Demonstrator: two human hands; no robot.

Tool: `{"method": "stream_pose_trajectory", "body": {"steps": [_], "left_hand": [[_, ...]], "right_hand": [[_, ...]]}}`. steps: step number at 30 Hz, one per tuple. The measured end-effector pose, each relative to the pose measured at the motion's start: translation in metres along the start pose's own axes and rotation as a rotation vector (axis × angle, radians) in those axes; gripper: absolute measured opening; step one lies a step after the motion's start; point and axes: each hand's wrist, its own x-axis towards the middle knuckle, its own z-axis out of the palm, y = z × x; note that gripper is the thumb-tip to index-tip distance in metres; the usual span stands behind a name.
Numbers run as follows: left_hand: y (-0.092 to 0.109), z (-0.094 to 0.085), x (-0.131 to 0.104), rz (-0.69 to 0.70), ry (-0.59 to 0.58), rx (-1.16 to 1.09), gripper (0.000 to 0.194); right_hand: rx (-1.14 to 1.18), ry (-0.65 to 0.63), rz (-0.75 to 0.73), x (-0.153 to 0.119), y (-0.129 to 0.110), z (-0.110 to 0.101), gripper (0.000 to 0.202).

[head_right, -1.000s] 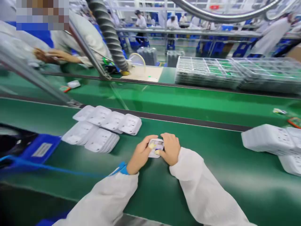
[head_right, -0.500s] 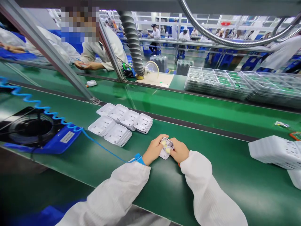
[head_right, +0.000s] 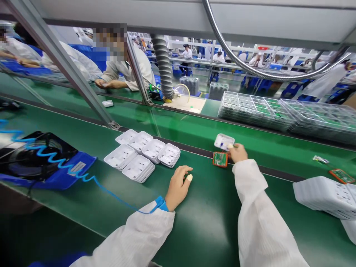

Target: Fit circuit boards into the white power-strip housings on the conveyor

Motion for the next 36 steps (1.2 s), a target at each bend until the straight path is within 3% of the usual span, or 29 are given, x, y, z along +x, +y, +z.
{"method": "stream_pose_trajectory", "body": {"steps": [2,4,7,9,11,14,19,23,27,32,36], "left_hand": [[0.002,-0.007,0.001,0.057,0.04,0.116,0.023],[0.003,-0.015,0.004,0.07,0.107,0.252,0.022],[0.002,-0.026,0.014,0.026,0.206,0.465,0.022],[-0.002,-0.032,0.024,-0.02,0.228,0.609,0.023],[-0.006,-0.036,0.033,-0.065,0.209,0.738,0.02],[-0.009,-0.04,0.042,-0.09,0.2,0.852,0.01],[0.009,-0.035,0.031,0.025,0.246,0.816,0.012],[0.023,-0.013,0.006,0.184,0.005,0.704,0.007],[0.019,0.005,-0.005,0.195,-0.147,0.692,0.014],[0.014,0.004,-0.003,0.135,-0.1,0.708,0.016],[0.026,0.011,-0.011,0.292,-0.114,0.531,0.024]], "right_hand": [[-0.04,0.165,0.017,0.01,0.006,-0.008,0.052],[-0.095,0.225,-0.101,-0.004,0.012,-0.001,0.058],[-0.138,0.108,-0.435,-0.056,0.019,0.035,0.043],[-0.173,0.081,-0.568,-0.095,0.021,0.061,0.037],[-0.227,0.085,-0.581,-0.125,0.021,0.079,0.034],[-0.237,0.072,-0.567,-0.147,0.017,0.087,0.033],[-0.192,0.072,-0.618,-0.149,0.012,0.085,0.029],[-0.15,0.122,-0.588,-0.149,0.011,0.089,0.025],[-0.138,0.118,-0.587,-0.149,0.01,0.089,0.024],[-0.152,0.121,-0.587,-0.148,0.007,0.086,0.024],[-0.157,0.115,-0.578,-0.147,0.007,0.086,0.023]]}}
